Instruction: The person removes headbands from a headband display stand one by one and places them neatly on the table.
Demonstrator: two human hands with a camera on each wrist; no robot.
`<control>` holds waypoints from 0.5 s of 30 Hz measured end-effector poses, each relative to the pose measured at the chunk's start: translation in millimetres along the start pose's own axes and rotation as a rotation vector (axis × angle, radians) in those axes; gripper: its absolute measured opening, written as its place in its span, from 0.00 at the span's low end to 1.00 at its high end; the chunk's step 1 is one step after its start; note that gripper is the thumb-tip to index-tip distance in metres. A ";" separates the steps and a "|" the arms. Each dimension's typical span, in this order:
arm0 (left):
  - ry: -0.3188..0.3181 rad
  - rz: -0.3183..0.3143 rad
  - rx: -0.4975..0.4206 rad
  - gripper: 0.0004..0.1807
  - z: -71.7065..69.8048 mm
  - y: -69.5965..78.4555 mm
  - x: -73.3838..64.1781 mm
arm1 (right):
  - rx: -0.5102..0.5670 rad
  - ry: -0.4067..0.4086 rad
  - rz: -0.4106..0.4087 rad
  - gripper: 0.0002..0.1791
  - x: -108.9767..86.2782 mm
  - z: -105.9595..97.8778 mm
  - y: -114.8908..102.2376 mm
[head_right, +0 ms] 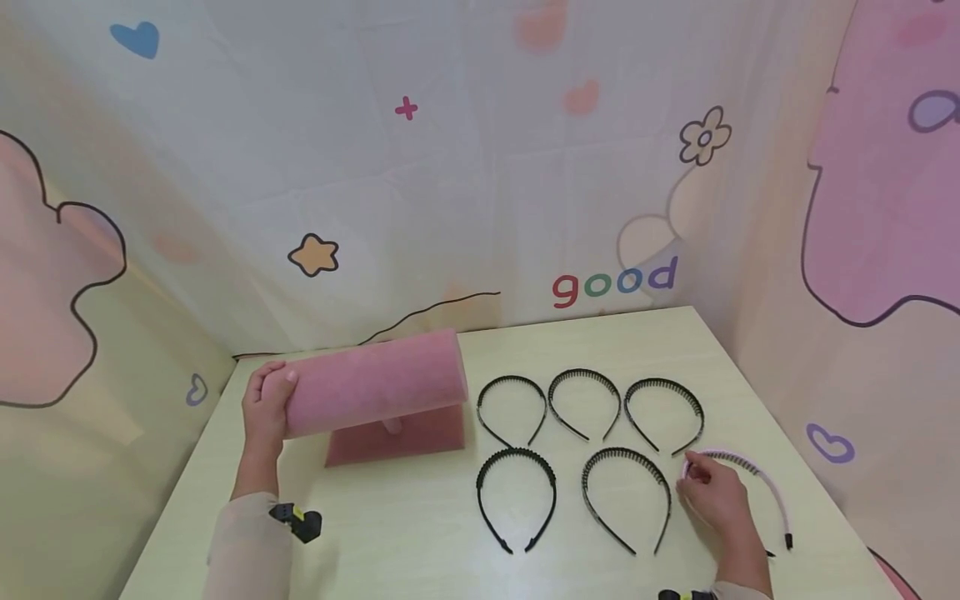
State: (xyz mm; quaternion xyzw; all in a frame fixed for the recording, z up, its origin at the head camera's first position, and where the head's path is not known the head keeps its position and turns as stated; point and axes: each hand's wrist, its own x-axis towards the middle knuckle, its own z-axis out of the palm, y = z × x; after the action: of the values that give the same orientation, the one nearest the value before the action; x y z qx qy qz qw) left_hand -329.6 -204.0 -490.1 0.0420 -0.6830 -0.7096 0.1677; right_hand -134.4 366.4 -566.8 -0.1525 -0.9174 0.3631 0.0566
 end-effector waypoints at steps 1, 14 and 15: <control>-0.002 -0.003 0.003 0.21 -0.5 0.0 0.1 | 0.003 -0.020 0.002 0.28 0.3 -1.0 1.5; 0.009 -0.003 0.019 0.22 -5.6 0.6 -1.4 | 0.153 -0.079 -0.045 0.37 7.5 -0.6 13.1; 0.007 0.001 0.021 0.22 -5.3 1.0 -1.6 | 0.149 -0.073 -0.048 0.36 7.1 -0.1 13.7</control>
State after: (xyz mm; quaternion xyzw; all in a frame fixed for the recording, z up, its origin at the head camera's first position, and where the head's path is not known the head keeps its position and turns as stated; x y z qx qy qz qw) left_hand -326.4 -208.6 -489.7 0.0460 -0.6898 -0.7022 0.1700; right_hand -137.8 378.2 -576.1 -0.1124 -0.8927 0.4342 0.0429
